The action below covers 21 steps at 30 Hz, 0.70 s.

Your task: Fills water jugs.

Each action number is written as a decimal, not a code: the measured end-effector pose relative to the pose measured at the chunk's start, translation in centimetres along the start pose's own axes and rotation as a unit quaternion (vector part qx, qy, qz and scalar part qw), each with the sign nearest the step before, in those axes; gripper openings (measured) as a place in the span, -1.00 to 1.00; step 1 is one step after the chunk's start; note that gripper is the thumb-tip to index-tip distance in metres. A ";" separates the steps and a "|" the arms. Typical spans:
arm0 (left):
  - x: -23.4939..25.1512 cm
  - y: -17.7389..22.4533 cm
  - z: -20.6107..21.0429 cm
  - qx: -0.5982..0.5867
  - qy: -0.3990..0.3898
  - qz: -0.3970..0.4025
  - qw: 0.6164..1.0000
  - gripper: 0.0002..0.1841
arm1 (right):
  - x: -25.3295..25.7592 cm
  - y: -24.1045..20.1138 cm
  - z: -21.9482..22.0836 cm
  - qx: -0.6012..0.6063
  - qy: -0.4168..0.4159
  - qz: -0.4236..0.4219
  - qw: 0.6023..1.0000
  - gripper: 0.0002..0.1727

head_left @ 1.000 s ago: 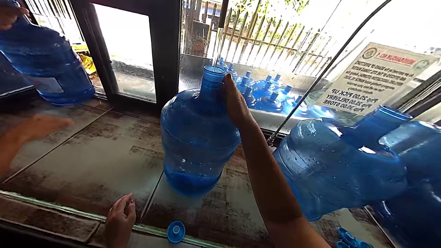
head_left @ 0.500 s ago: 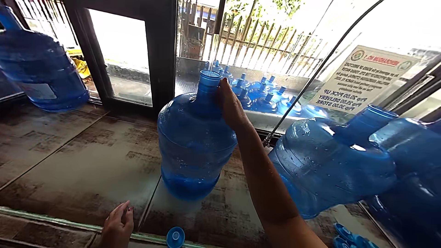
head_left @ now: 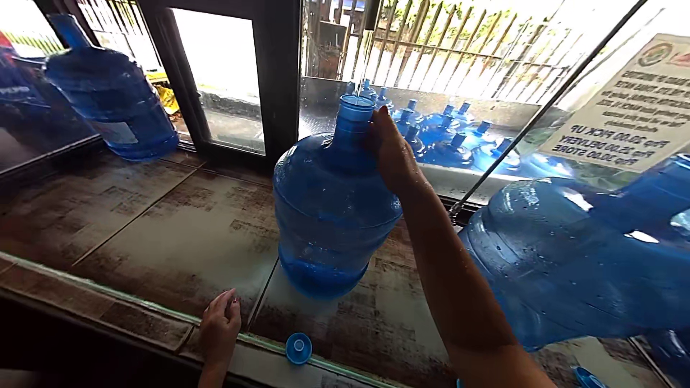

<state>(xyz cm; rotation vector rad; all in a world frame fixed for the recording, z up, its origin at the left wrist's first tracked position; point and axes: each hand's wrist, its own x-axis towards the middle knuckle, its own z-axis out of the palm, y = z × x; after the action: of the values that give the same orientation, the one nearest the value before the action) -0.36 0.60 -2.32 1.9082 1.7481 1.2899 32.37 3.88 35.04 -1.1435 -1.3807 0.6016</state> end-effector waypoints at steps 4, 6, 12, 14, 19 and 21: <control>0.0 0.3 -0.2 0.009 -0.010 -0.011 1.000 -0.64 | 0.4 -0.1 -0.4 0.010 -0.017 0.002 1.000 -0.24; 0.0 0.3 -0.3 0.021 -0.004 -0.012 1.000 -0.64 | 0.7 -0.3 -0.5 0.045 -0.022 0.020 0.999 -0.25; 0.0 0.7 0.0 0.079 0.014 -0.016 0.997 -0.67 | 1.6 -0.7 -2.8 0.143 -0.061 0.071 0.985 -0.22; 0.1 1.1 0.0 0.099 0.012 -0.031 0.994 -0.66 | 2.3 0.5 -4.3 0.130 -0.045 0.057 0.989 -0.25; 0.8 1.8 0.0 0.137 -0.024 -0.094 0.986 -0.63 | 5.1 8.8 -7.1 0.039 0.050 0.137 0.989 -0.29; 1.0 1.8 0.1 0.140 -0.026 -0.108 0.984 -0.63 | 4.8 10.5 -6.1 -0.053 0.037 0.164 0.984 -0.42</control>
<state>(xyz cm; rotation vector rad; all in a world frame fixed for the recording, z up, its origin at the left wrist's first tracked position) 0.85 1.07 -0.69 1.8047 2.1333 0.9515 41.84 10.58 29.05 -1.4799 -1.1808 0.7171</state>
